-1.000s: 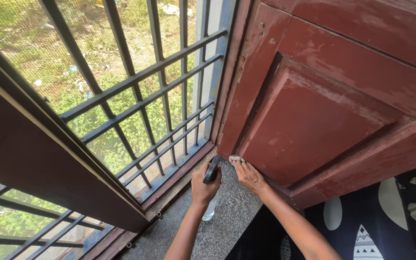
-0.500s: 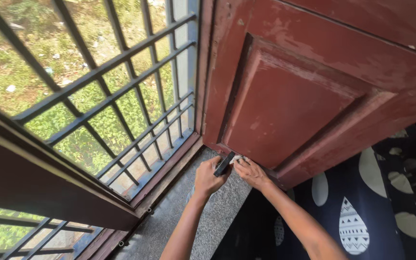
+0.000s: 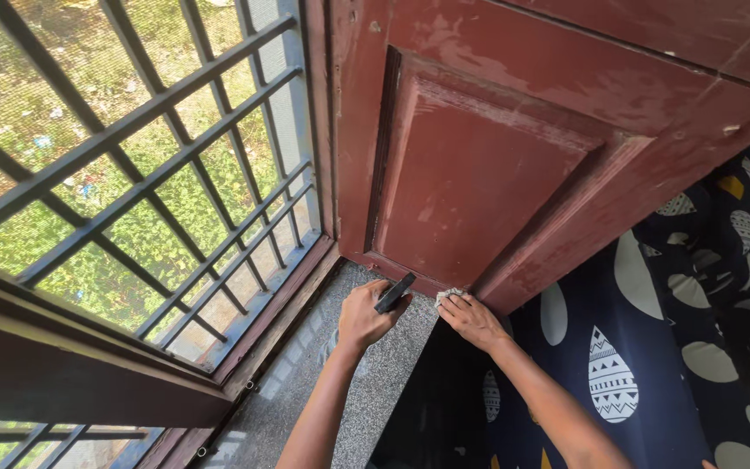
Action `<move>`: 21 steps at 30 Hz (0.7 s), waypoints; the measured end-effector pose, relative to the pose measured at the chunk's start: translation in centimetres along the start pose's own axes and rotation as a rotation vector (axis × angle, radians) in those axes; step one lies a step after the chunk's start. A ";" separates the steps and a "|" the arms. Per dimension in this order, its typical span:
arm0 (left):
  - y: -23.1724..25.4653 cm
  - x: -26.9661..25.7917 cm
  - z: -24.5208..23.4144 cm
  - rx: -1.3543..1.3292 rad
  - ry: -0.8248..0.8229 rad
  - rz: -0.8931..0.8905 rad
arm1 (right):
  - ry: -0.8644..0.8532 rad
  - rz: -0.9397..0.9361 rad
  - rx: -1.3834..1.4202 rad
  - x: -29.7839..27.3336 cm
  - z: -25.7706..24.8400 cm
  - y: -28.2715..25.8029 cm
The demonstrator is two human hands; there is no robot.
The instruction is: The person cleans a window frame and glass panes using a spray bottle and a cloth.
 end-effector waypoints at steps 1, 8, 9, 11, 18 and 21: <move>0.0 0.0 0.2 -0.002 -0.008 -0.004 | -0.007 0.018 0.008 -0.6 0.1 0.3; -0.2 0.0 1.6 -0.020 -0.140 0.002 | -0.081 0.046 0.001 -2.9 0.1 0.5; -0.3 -0.1 1.9 -0.006 -0.166 -0.015 | -0.058 0.049 -0.009 -2.9 -0.2 0.5; -0.1 -0.2 2.0 0.006 -0.186 -0.001 | -0.052 0.064 -0.007 -3.0 -0.4 0.5; 0.4 -0.4 1.8 -0.054 -0.198 0.058 | 0.062 0.122 -0.121 -4.3 -2.4 1.8; 0.5 -0.3 2.7 -0.051 -0.214 0.077 | 0.198 0.221 -0.163 -5.8 -3.9 3.6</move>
Point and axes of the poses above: each hand's wrist, its own x-axis towards the middle knuckle, its own z-axis out of the palm, y = z × x, the point moved 10 cm from there along x, towards the middle knuckle, and after that the axes turned 2 degrees about -y, right-handed, at the moved point
